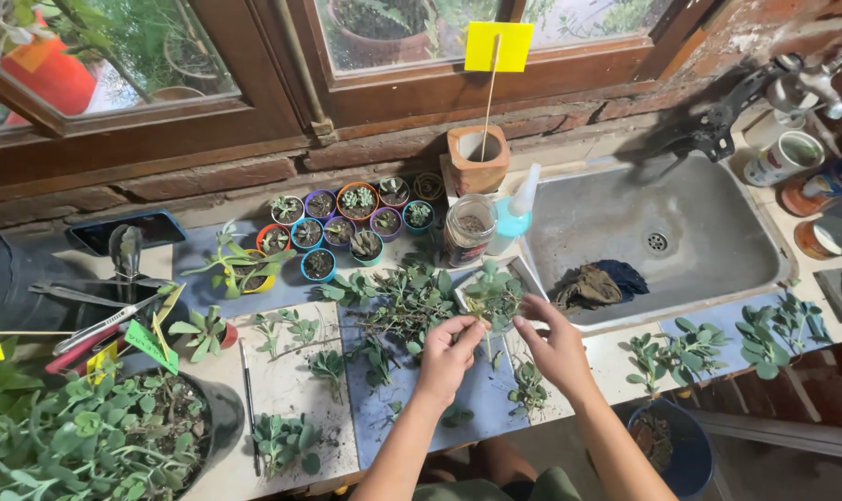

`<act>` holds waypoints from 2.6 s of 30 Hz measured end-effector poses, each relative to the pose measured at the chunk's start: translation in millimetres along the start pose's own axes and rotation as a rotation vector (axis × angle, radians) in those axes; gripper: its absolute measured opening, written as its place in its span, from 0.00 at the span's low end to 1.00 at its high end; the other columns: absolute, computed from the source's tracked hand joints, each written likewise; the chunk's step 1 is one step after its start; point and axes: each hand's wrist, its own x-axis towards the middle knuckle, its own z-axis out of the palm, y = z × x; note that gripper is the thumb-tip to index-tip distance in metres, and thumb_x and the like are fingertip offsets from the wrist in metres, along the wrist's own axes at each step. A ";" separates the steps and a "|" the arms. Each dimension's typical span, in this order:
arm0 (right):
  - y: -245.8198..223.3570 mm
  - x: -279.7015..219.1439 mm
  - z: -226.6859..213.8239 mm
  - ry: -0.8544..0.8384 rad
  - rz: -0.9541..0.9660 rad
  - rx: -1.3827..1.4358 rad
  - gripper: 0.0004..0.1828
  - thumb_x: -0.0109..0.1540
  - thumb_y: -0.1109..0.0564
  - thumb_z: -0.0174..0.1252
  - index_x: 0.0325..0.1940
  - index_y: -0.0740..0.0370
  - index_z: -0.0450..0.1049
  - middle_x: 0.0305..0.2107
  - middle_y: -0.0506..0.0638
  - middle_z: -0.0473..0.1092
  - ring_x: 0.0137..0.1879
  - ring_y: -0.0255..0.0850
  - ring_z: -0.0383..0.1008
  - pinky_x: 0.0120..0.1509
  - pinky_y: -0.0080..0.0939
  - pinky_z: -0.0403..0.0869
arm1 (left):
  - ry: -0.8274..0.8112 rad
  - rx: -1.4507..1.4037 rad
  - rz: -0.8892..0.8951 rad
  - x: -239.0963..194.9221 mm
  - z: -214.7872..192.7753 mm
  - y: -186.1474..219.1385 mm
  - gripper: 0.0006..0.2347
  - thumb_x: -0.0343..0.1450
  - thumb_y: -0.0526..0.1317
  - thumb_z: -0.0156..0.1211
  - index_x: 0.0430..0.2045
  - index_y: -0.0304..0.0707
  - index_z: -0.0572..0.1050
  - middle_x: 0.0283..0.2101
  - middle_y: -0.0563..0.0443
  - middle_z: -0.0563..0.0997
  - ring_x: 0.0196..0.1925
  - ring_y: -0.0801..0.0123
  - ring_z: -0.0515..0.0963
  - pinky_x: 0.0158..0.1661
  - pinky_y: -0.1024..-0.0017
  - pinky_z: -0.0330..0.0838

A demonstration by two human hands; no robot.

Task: The person trims plant stems using yellow-handled scissors, removing lower leaves and cutting the stems into smaller pieces. The trimmed pieces are placed on a blue mat on the countertop next to a sink.

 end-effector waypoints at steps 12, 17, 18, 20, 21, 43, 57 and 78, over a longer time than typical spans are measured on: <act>18.7 -20.6 19.9 -0.199 0.299 0.641 0.12 0.63 0.54 0.64 0.40 0.67 0.79 0.27 0.49 0.71 0.37 0.38 0.73 0.40 0.40 0.78 | -0.012 0.189 0.065 -11.7 18.4 -0.5 0.04 0.71 0.33 0.63 0.31 0.34 0.84 0.12 0.61 0.65 0.13 0.85 0.66 0.18 0.87 0.59; 37.2 -19.8 13.4 -0.217 0.270 0.675 0.09 0.61 0.56 0.66 0.38 0.65 0.78 0.28 0.49 0.71 0.35 0.36 0.71 0.37 0.38 0.75 | -0.059 0.213 0.109 -12.9 11.0 -15.0 0.05 0.71 0.36 0.62 0.31 0.34 0.83 0.23 0.57 0.75 0.27 0.80 0.72 0.32 0.81 0.66; 42.0 -20.0 12.0 -0.252 0.251 0.700 0.07 0.60 0.57 0.66 0.37 0.63 0.77 0.27 0.47 0.70 0.33 0.34 0.69 0.35 0.37 0.73 | -0.095 0.234 0.126 -12.5 7.6 -19.8 0.07 0.72 0.39 0.60 0.33 0.34 0.82 0.35 0.53 0.84 0.40 0.74 0.79 0.46 0.75 0.73; 44.1 -22.6 15.7 -0.215 0.244 0.693 0.06 0.60 0.58 0.66 0.36 0.63 0.77 0.25 0.48 0.70 0.32 0.34 0.69 0.34 0.36 0.71 | -0.080 0.247 0.152 -13.9 8.1 -22.9 0.08 0.72 0.39 0.59 0.33 0.34 0.82 0.35 0.53 0.84 0.40 0.75 0.78 0.46 0.75 0.72; 45.1 -22.9 18.1 -0.174 0.235 0.691 0.06 0.60 0.59 0.67 0.35 0.63 0.76 0.23 0.48 0.70 0.30 0.34 0.68 0.33 0.35 0.70 | -0.069 0.265 0.177 -13.5 8.1 -24.1 0.08 0.72 0.40 0.59 0.33 0.35 0.82 0.35 0.54 0.84 0.40 0.75 0.78 0.46 0.75 0.71; 40.1 23.8 8.4 -0.058 0.024 -0.178 0.44 0.55 0.43 0.65 0.73 0.54 0.62 0.64 0.52 0.68 0.70 0.47 0.67 0.70 0.53 0.65 | 0.259 0.526 0.413 -36.6 -18.3 27.2 0.15 0.71 0.46 0.61 0.39 0.31 0.84 0.36 0.48 0.86 0.36 0.71 0.83 0.38 0.74 0.78; -3.3 -36.8 9.9 -0.479 -0.144 0.390 0.07 0.58 0.60 0.67 0.36 0.67 0.85 0.33 0.53 0.79 0.40 0.40 0.74 0.47 0.39 0.71 | 0.074 0.591 0.302 -71.5 -3.6 46.2 0.08 0.68 0.41 0.67 0.33 0.36 0.85 0.27 0.57 0.83 0.20 0.80 0.65 0.22 0.76 0.61; 38.9 -28.0 24.3 -0.674 0.141 0.872 0.06 0.58 0.56 0.66 0.34 0.61 0.79 0.42 0.59 0.76 0.53 0.47 0.73 0.52 0.47 0.68 | 0.247 0.006 0.096 -95.5 -75.4 55.7 0.09 0.73 0.40 0.59 0.31 0.31 0.81 0.10 0.59 0.60 0.12 0.78 0.52 0.17 0.77 0.45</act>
